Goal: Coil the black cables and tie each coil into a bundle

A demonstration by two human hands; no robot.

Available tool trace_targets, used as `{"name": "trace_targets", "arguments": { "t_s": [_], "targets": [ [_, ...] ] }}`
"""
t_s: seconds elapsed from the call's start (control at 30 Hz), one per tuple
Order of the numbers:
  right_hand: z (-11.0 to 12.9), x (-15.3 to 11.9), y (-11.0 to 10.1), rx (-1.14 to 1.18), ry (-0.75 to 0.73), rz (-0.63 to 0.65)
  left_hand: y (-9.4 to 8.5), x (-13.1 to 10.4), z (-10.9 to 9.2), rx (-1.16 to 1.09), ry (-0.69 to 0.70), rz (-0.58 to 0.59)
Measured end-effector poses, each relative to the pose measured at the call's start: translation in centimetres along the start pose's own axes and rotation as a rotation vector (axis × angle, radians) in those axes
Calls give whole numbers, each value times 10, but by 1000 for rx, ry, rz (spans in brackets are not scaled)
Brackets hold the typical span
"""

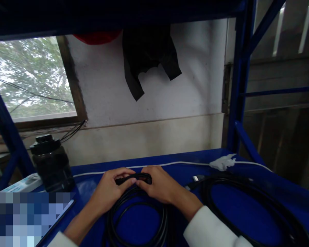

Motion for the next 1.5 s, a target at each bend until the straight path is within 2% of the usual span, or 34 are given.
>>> {"name": "trace_targets", "arguments": {
  "t_s": [0.17, 0.53, 0.87, 1.17, 1.5],
  "targets": [
    [-5, -4, 2, 41, 7, 39, 1, -4, -5, 95, 41, 38],
    [-15, -10, 7, 117, 41, 46, 11, -9, -5, 3, -8, 152],
    [-11, -13, 9, 58, 27, 95, 11, -7, -5, 12, 43, 158],
    [-10, -13, 6, 95, 32, 35, 10, -8, -11, 42, 55, 139],
    [-7, -12, 7, 158, 47, 34, 10, -8, -11, 74, 55, 139]
  ]
}}
Point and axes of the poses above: each hand's wrist, its own x-axis towards the middle knuckle, its own y-axis out of the palm, z = x × y, the point moved 5 cm from there along x, towards the middle knuckle, and after that the axes turned 4 degrees about x, right-handed, at the moved point
